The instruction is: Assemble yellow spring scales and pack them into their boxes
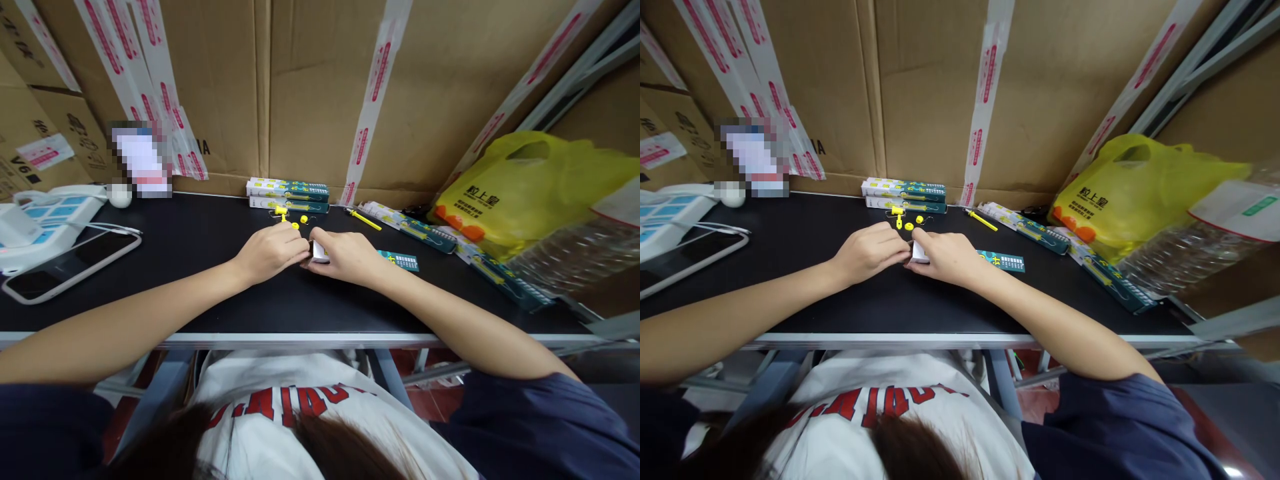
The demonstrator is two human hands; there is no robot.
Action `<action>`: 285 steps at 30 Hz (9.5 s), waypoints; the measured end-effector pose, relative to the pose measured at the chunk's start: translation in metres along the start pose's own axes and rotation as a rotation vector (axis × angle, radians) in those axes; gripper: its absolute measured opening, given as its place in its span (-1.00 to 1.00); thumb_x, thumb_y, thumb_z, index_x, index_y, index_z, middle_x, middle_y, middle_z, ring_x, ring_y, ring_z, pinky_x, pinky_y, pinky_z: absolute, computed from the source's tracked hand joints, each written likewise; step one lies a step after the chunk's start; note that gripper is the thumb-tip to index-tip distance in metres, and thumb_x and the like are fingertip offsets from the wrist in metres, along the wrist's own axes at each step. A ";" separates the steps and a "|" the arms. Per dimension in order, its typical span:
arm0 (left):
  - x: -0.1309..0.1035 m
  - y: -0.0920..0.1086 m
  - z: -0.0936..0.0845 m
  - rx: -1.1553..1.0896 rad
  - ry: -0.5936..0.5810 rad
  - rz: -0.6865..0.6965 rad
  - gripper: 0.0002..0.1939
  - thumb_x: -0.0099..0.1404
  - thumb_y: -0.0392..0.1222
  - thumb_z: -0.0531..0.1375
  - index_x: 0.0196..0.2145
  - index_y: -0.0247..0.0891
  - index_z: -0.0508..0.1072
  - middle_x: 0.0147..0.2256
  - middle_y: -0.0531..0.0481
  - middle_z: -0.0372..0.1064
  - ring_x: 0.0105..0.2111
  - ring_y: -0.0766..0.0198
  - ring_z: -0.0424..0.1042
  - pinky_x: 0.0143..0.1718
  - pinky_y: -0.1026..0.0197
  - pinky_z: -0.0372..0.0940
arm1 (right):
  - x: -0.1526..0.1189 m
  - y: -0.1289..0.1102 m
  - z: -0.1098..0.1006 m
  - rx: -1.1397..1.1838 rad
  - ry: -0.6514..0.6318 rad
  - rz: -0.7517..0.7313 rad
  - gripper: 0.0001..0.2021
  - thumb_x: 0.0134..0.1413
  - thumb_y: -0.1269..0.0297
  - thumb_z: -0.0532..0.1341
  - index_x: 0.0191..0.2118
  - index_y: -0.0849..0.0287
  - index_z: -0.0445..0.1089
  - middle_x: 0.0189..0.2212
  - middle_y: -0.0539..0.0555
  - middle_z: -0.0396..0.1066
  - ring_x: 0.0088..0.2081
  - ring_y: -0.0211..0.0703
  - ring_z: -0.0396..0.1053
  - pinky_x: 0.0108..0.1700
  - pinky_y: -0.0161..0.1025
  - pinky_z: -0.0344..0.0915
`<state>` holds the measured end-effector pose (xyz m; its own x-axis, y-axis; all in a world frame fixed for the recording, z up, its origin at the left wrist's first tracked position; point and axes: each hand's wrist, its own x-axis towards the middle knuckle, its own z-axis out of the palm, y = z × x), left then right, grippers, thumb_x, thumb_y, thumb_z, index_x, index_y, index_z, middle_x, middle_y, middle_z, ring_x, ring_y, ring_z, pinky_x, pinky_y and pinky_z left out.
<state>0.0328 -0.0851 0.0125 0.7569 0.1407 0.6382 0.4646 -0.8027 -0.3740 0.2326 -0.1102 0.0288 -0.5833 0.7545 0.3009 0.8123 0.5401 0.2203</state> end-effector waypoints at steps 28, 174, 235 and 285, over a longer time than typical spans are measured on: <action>0.001 0.001 0.007 -0.459 -0.114 -0.172 -0.74 0.40 -0.27 0.00 -0.25 -0.28 0.49 -0.22 -0.10 0.42 -0.18 0.22 0.38 -0.11 0.18 0.29 | 0.000 0.006 0.003 0.000 0.005 0.075 -0.58 0.12 -0.07 0.12 -0.04 0.13 0.24 -0.21 0.09 0.54 -0.29 0.03 0.51 -0.48 -0.27 -0.05; -0.010 -0.025 0.015 -1.085 -0.040 -0.872 -0.79 0.34 -0.04 0.06 -0.20 -0.23 0.25 -0.55 0.14 0.31 -0.62 0.41 0.37 -0.60 0.39 0.30 | 0.021 0.041 0.024 1.190 -0.173 -0.023 -0.49 0.17 0.14 0.09 0.23 0.08 0.24 0.06 0.05 0.34 -0.04 -0.07 0.27 0.08 -0.07 0.14; -0.010 -0.043 0.021 -1.201 0.382 -1.419 -0.65 0.41 -0.11 0.02 0.10 -0.24 0.24 -0.41 0.07 0.30 -0.59 0.43 0.43 -0.59 0.39 0.36 | 0.036 0.069 0.041 1.721 0.325 0.532 -0.72 0.05 0.05 0.18 -0.17 0.06 0.21 -0.36 -0.08 0.22 -0.61 -0.38 0.21 -0.65 -0.39 0.10; -0.019 -0.044 0.043 -1.071 0.191 -1.186 -0.64 0.31 -0.15 0.08 0.03 -0.28 0.26 -0.09 -0.14 0.32 -0.54 0.46 0.42 -0.68 0.44 0.26 | 0.166 0.073 0.069 -0.059 0.327 0.069 -0.65 0.23 0.17 0.09 0.07 0.18 0.28 -0.03 0.28 0.34 -0.04 0.12 0.23 -0.02 -0.02 0.19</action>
<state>0.0178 -0.0274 -0.0120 0.1186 0.9426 0.3120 0.1364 -0.3267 0.9352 0.1959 0.0802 0.0309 -0.5050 0.6241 0.5963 0.8538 0.4624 0.2392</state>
